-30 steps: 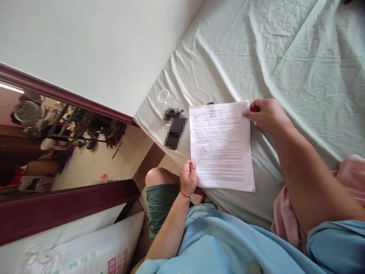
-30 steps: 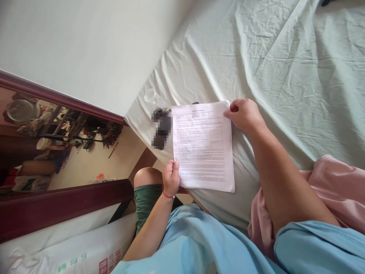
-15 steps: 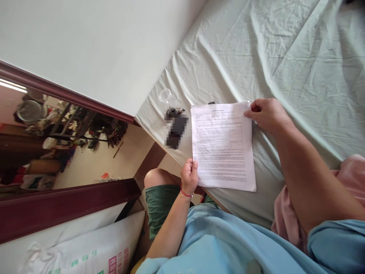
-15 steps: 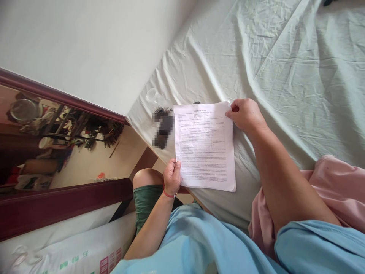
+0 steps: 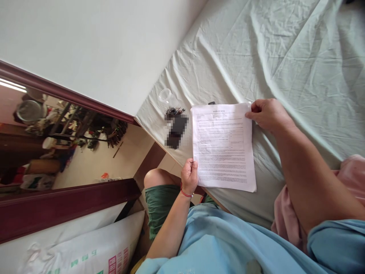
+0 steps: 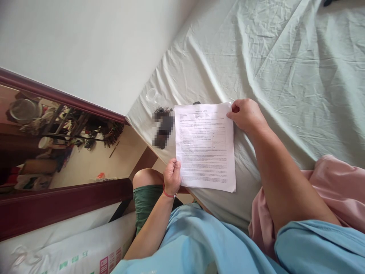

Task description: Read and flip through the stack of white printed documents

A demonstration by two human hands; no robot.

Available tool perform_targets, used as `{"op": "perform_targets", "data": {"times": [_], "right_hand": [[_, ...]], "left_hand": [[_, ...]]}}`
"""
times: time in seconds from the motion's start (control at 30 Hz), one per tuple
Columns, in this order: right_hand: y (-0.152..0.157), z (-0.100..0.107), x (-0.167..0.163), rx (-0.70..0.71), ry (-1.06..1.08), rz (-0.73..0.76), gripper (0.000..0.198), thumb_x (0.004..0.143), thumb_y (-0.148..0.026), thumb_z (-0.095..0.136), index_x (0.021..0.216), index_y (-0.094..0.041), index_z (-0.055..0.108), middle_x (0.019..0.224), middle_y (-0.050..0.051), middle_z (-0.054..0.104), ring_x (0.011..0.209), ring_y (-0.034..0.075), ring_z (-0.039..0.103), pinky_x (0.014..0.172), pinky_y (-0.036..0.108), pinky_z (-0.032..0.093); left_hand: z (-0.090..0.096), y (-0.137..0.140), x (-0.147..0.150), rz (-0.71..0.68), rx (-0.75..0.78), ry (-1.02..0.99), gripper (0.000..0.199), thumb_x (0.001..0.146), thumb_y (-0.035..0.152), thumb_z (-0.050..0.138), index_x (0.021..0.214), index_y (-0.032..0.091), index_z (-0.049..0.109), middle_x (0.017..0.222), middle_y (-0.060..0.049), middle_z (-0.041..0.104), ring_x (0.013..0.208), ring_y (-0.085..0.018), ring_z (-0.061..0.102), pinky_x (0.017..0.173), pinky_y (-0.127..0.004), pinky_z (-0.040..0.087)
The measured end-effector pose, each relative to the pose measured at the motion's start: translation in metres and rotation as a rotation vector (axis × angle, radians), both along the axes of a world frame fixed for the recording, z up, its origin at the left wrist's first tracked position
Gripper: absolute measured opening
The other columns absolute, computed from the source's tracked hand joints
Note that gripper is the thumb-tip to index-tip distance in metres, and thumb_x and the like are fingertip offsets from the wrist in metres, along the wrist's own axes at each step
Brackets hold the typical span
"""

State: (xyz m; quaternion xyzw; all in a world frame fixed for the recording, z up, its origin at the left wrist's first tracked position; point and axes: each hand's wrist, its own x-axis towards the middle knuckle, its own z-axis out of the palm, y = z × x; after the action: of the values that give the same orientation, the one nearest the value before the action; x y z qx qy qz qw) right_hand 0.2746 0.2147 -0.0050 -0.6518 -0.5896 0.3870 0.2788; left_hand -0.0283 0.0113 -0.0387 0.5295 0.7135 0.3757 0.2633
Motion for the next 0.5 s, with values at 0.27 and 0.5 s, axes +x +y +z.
{"op": "perform_targets", "data": {"times": [0.27, 0.5], "right_hand": [[-0.0006, 0.0044, -0.0013, -0.036, -0.019, -0.014, 0.018, 0.076, -0.019, 0.076, 0.068, -0.023, 0.06, 0.072, 0.002, 0.059, 0.073, 0.02, 0.055, 0.071, 0.038, 0.044], [-0.0024, 0.0084, -0.0029, 0.024, -0.024, -0.006, 0.021, 0.075, -0.02, 0.075, 0.066, -0.023, 0.056, 0.067, 0.0, 0.054, 0.066, 0.017, 0.05, 0.065, 0.036, 0.042]], "left_hand": [[0.0031, 0.001, 0.0023, -0.009, 0.006, 0.032, 0.042, 0.104, 0.059, 0.048, 0.089, 0.022, 0.058, 0.071, 0.002, 0.055, 0.066, -0.015, 0.051, 0.065, -0.028, 0.043], [0.0012, 0.0015, 0.0022, -0.006, 0.005, 0.017, 0.043, 0.103, 0.061, 0.049, 0.087, 0.021, 0.057, 0.072, 0.002, 0.054, 0.067, -0.015, 0.05, 0.066, -0.028, 0.042]]}}
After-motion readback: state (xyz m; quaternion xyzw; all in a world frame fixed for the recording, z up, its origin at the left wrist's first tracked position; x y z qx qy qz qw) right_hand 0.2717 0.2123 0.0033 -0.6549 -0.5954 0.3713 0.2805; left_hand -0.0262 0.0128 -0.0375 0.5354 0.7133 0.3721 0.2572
